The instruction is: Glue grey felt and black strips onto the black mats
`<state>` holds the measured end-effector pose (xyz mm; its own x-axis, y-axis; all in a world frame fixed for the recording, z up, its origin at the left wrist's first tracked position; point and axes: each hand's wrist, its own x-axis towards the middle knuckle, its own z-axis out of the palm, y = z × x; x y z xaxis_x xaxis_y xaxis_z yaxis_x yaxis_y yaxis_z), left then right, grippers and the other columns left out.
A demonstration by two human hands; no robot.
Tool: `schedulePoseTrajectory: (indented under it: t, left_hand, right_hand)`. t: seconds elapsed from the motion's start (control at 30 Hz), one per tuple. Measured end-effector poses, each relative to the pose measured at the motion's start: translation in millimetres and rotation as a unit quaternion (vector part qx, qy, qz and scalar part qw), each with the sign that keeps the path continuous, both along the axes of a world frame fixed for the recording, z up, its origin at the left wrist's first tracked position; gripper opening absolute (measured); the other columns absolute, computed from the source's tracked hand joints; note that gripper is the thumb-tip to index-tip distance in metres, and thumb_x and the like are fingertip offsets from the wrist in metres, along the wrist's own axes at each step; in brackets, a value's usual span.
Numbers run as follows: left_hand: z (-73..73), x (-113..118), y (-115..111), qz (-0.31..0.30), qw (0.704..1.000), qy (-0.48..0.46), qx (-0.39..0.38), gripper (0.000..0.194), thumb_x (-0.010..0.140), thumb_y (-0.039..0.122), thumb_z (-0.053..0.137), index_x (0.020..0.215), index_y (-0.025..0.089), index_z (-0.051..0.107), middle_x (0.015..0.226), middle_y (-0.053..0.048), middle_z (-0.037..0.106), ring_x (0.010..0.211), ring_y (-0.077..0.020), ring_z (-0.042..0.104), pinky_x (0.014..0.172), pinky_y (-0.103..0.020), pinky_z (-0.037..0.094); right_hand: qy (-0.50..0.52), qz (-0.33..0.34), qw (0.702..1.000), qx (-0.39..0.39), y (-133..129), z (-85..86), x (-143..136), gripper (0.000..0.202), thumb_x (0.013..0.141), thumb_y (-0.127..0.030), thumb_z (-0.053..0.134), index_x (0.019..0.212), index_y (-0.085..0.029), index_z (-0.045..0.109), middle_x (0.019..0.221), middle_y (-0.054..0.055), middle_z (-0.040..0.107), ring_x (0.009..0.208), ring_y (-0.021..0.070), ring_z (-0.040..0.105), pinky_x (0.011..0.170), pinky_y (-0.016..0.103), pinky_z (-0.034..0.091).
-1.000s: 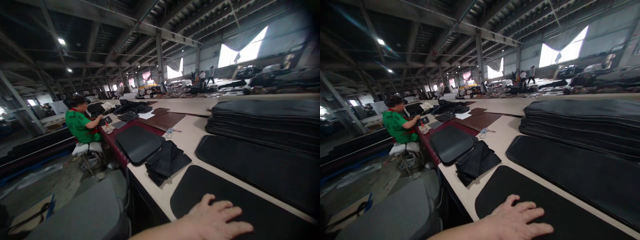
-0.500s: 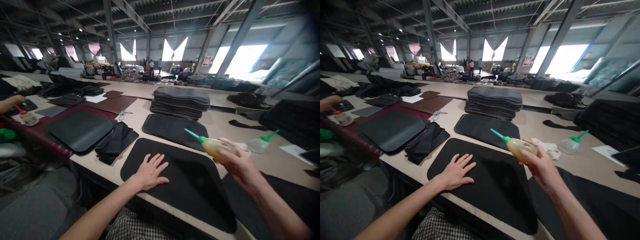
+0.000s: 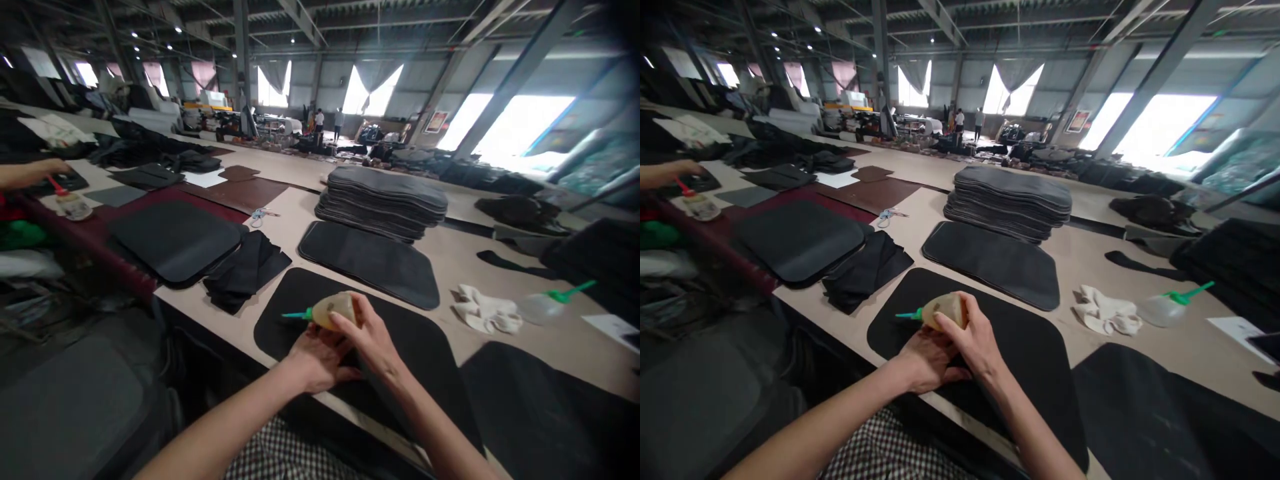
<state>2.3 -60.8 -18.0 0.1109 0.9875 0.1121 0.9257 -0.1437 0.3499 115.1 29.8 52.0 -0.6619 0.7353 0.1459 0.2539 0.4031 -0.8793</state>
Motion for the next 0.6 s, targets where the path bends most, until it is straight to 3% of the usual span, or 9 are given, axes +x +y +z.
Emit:
schedulePoseTrajectory:
  t: [0.13, 0.33, 0.47, 0.6]
  left_hand:
    - [-5.0, 0, 1, -0.015, 1.000, -0.001, 0.024, 0.077, 0.099, 0.067, 0.031, 0.158, 0.018, 0.032, 0.164, -0.013, 0.034, 0.151, -0.0334, 0.030, 0.123, -0.050, 0.024]
    - [-14.6, 1, -3, -0.042, 0.996, 0.002, 0.073, 0.057, 0.103, 0.037, 0.038, 0.157, 0.017, 0.034, 0.166, -0.010, 0.031, 0.155, -0.0344, 0.020, 0.129, -0.052, 0.014]
    - [-16.1, 2, -6, -0.021, 0.997, 0.020, 0.076, 0.060, 0.103, 0.031, 0.039, 0.160, 0.017, 0.025, 0.168, -0.012, 0.024, 0.154, -0.0370, 0.020, 0.127, -0.058, 0.016]
    - [-9.8, -1, -6, -0.040, 0.994, 0.055, 0.086, 0.057, 0.106, 0.032, 0.032, 0.160, 0.016, 0.024, 0.167, -0.012, 0.027, 0.152, -0.0322, 0.026, 0.127, -0.052, 0.021]
  right_hand:
    - [-0.016, 0.049, 0.998, 0.048, -6, -2.5, -18, 0.058, 0.084, -0.058, 0.070, 0.127, -0.024, 0.051, 0.113, 0.006, 0.068, 0.101, 0.0269, 0.066, 0.090, 0.040, 0.054]
    - [-0.028, 0.126, 0.986, 0.105, -15, -5.6, -32, 0.053, 0.087, -0.049, 0.071, 0.128, -0.024, 0.051, 0.122, 0.008, 0.063, 0.109, 0.0272, 0.063, 0.096, 0.040, 0.052]
    - [-0.020, 0.175, 0.971, 0.164, -16, -12.4, -36, 0.050, 0.089, -0.041, 0.068, 0.131, -0.025, 0.049, 0.125, 0.009, 0.059, 0.111, 0.0274, 0.061, 0.096, 0.041, 0.051]
    - [0.002, 0.221, 0.950, 0.219, -11, -11.8, -38, 0.047, 0.091, -0.034, 0.064, 0.133, -0.024, 0.046, 0.120, 0.010, 0.058, 0.108, 0.0266, 0.060, 0.091, 0.040, 0.052]
